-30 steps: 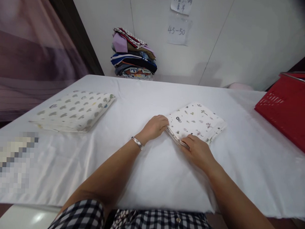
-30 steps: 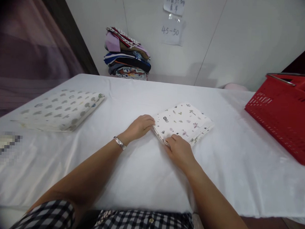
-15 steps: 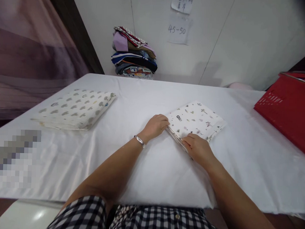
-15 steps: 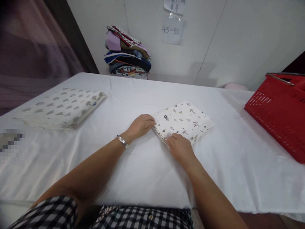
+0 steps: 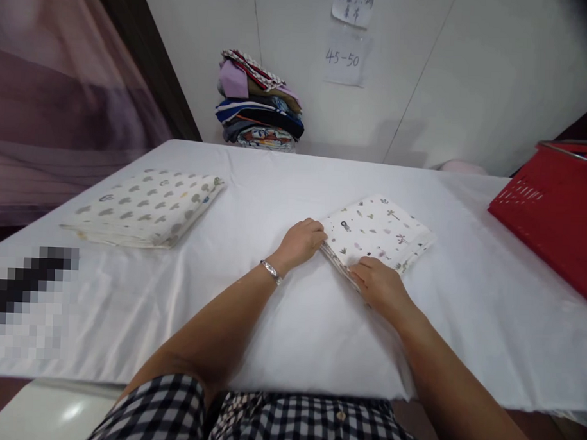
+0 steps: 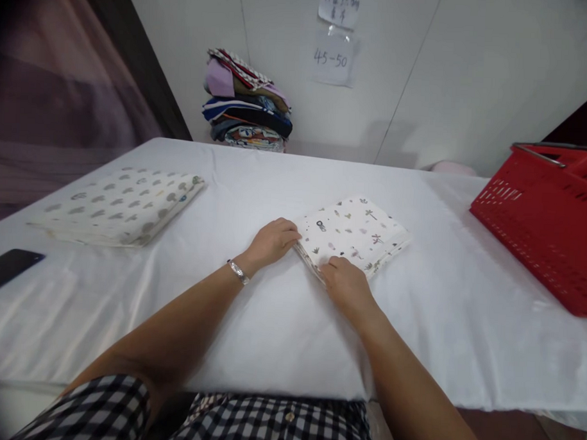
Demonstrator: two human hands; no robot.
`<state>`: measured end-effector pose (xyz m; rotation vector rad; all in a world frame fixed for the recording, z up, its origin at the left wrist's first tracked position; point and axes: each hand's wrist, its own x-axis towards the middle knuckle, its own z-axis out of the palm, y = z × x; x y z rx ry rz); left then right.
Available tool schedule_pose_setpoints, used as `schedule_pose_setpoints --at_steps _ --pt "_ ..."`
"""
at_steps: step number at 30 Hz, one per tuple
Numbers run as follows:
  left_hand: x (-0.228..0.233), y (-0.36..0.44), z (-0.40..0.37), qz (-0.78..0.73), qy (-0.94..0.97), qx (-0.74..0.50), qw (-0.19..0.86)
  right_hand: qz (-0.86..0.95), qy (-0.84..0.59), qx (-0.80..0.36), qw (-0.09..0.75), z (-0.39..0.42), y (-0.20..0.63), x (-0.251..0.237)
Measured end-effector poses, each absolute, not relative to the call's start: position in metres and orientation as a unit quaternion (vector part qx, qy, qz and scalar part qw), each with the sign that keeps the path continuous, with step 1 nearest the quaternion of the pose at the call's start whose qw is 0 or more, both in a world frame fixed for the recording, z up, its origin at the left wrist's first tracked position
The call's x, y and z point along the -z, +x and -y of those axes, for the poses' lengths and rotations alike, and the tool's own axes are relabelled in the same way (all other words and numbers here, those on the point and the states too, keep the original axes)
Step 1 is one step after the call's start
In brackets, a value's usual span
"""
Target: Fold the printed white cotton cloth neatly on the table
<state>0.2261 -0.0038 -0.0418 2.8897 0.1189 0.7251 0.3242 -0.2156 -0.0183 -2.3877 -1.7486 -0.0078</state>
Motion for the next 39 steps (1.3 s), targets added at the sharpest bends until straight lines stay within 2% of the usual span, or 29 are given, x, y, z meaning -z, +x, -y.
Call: schedule_pose_setpoints --at_steps 5,15,27,39 --pt "0.046 0.223 -0.005 -0.074 0.955 -0.262 0.120 0.581 -0.810 -0.025 0.082 0.217 0.322 0.013" --pt "0.051 0.221 -0.020 -0.107 0.900 -0.244 0.346 0.563 -0.820 -0.052 0.085 0.217 0.319 0.010" --pt "0.042 0.225 -0.018 -0.137 0.899 -0.228 0.348 0.545 -0.814 -0.093 0.178 0.217 0.331 0.014" --pt "0.057 0.222 -0.029 -0.190 0.848 -0.159 0.469 0.510 -0.828 -0.043 0.228 0.218 0.333 0.019"
